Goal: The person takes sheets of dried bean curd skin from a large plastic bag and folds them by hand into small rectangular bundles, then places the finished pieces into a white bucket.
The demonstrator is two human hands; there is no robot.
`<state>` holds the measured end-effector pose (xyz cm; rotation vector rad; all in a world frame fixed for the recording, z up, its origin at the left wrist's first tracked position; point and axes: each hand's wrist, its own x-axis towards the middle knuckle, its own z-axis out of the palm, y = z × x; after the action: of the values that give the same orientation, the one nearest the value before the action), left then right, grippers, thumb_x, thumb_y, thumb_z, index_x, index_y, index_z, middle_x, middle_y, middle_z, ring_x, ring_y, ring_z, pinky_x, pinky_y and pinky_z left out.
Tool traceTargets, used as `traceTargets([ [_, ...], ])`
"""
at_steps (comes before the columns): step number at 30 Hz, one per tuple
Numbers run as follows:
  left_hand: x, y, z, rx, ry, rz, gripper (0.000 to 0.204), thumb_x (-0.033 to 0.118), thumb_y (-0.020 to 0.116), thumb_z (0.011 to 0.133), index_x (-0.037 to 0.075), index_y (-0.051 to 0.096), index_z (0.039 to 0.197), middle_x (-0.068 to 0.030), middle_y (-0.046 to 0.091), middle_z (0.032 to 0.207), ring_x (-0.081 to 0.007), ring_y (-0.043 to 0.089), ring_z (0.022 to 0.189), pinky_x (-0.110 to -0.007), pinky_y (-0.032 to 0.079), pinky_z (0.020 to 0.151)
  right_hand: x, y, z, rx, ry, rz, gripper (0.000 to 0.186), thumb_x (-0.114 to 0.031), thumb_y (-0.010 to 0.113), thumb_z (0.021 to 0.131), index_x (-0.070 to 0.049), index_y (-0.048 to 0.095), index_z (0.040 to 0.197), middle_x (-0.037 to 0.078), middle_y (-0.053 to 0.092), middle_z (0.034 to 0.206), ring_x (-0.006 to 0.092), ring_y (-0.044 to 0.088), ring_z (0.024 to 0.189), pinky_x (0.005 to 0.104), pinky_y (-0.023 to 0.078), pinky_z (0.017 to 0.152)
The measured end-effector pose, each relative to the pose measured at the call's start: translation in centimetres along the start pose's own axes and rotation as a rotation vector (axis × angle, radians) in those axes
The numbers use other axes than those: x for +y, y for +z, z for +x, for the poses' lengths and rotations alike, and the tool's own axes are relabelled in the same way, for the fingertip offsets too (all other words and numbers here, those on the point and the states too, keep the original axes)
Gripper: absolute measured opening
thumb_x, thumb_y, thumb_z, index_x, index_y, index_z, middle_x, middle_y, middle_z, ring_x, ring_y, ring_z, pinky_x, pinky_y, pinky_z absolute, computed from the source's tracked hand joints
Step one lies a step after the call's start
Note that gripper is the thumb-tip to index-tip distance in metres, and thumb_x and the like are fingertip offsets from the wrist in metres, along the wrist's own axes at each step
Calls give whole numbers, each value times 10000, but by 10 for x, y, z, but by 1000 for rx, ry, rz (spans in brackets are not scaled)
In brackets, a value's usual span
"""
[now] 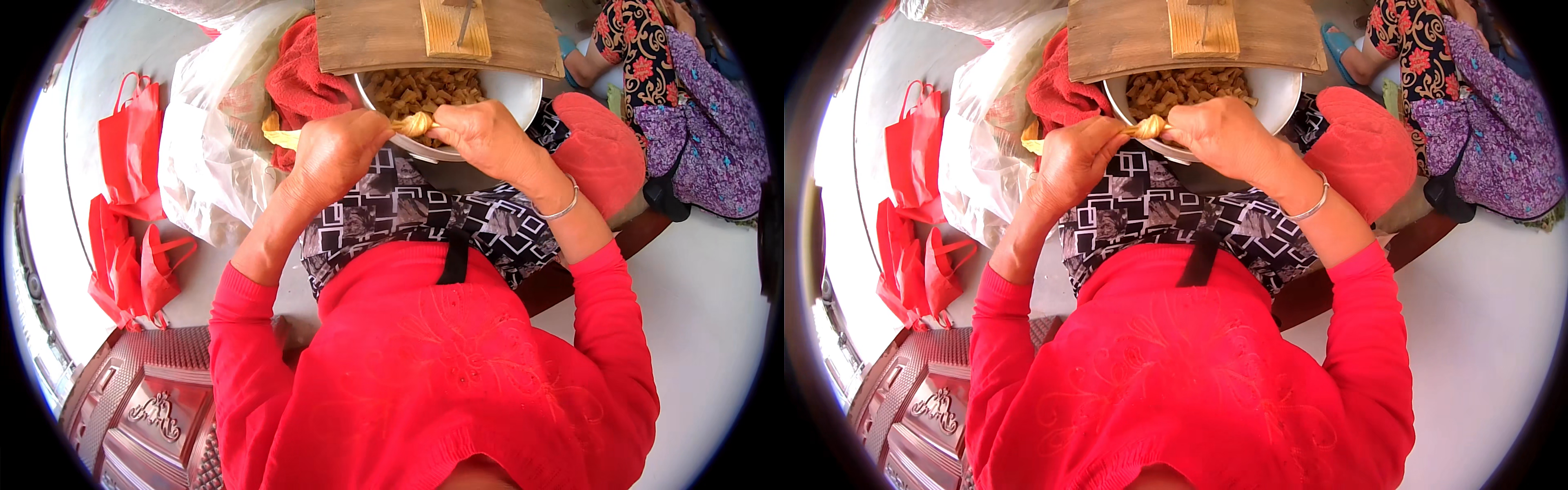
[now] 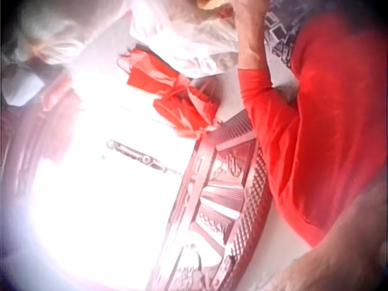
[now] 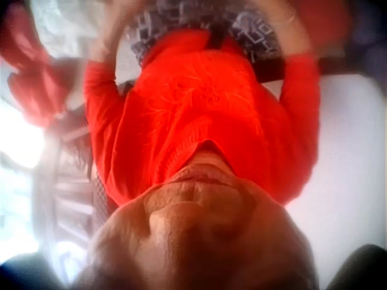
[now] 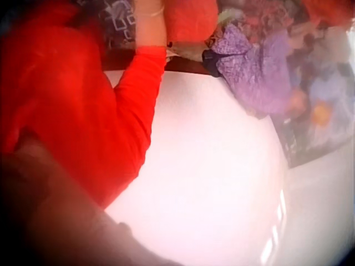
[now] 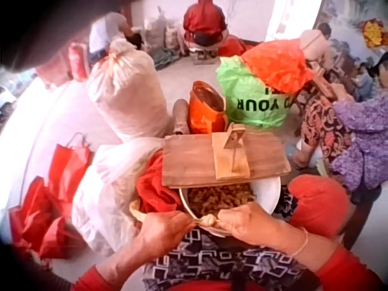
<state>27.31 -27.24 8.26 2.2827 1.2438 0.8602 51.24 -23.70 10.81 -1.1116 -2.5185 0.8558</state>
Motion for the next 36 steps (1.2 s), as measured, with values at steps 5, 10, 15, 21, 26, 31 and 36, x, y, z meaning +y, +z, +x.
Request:
traceTargets([
  [5,3,3,22,-27,60,60,93,146,640,858,57,620,877,-108,602,743,-331,607,665,-405,473,551,-3,-26,-1,47,247,478,352,-223,669,888,-4,615,1158,93,667,1034,153,621,953,292,504,785],
  [10,6,19,46,-76,7,-153,128,158,611,899,31,619,889,-123,582,724,-287,587,649,-362,463,580,2,-25,24,-69,461,949,192,-128,641,898,13,628,1027,63,666,804,118,641,705,244,529,635],
  [15,-3,25,51,-279,-186,-489,194,178,588,940,-13,617,922,-74,536,707,-125,473,644,-283,441,625,25,-30,3,-53,470,1044,131,-114,650,885,-8,632,959,47,652,780,110,636,677,243,529,622],
  [21,-8,8,38,-279,-295,-347,214,229,593,902,49,654,999,-156,640,816,-344,631,785,-390,484,674,27,-24,-3,81,451,853,111,-66,606,903,5,636,982,11,628,804,68,586,698,225,504,627],
  [26,1,-6,-25,-195,-290,-246,203,201,657,838,41,650,963,-144,639,841,-344,627,786,-411,489,673,-8,14,-8,83,351,783,63,-43,586,900,5,619,923,-18,555,767,49,492,698,204,412,619],
  [31,-3,-11,-71,-189,-452,-97,131,177,608,871,49,601,896,-171,614,761,-378,609,739,-450,471,638,-37,32,0,16,323,759,66,-47,591,890,9,611,918,-32,526,749,40,444,684,202,369,598],
  [36,-1,-39,-76,70,-597,-175,134,146,567,920,38,617,982,-204,622,766,-370,626,724,-392,485,640,-60,45,16,34,223,903,81,-59,588,886,10,601,925,7,548,695,58,473,649,237,405,585],
])
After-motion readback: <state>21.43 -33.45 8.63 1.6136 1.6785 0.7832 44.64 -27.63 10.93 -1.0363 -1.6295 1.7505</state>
